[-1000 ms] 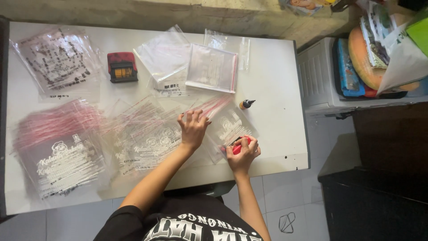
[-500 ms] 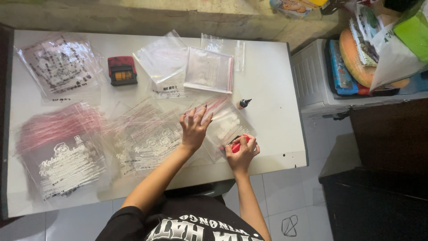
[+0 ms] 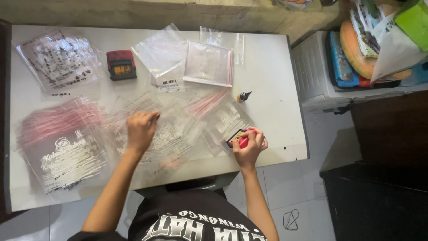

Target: Refilling a stamp with ink and stamping logos or information onto multiple clear plastic bags.

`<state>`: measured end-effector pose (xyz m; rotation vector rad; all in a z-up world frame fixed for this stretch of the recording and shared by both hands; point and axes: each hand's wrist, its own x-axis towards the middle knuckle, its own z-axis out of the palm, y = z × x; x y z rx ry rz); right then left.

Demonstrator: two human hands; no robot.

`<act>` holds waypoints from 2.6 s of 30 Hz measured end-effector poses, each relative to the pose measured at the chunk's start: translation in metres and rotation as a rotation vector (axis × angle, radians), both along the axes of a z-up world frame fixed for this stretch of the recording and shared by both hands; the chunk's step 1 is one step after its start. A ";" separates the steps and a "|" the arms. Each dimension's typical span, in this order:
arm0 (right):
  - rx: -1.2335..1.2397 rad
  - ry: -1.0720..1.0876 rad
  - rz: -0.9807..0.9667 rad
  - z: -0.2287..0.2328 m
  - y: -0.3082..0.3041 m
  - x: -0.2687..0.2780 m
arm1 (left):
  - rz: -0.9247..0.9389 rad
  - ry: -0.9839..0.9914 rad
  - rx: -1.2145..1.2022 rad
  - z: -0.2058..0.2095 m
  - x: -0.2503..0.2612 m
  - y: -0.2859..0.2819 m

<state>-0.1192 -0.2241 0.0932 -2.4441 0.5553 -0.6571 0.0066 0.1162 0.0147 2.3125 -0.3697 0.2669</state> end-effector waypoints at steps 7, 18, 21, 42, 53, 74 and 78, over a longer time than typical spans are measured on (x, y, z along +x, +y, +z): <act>-0.118 0.059 0.046 -0.005 0.004 0.005 | 0.134 -0.118 0.706 -0.002 -0.018 0.033; -0.100 0.062 0.023 -0.025 0.009 0.006 | -0.020 -0.224 0.371 -0.025 -0.006 -0.139; -0.098 0.056 0.030 -0.022 0.010 0.006 | 0.005 -0.299 0.408 -0.058 -0.006 -0.165; 0.005 -0.033 0.018 0.023 0.001 -0.005 | 0.047 0.316 -0.566 0.051 -0.018 -0.088; 0.473 -0.336 0.123 0.021 0.006 0.010 | -0.250 0.444 -0.361 0.017 -0.031 -0.094; 1.707 -0.360 0.556 0.011 -0.058 0.039 | -0.578 -0.303 0.002 0.065 -0.086 -0.108; 1.743 -0.218 0.657 -0.005 -0.081 0.053 | -0.603 -0.277 -0.001 0.070 -0.089 -0.107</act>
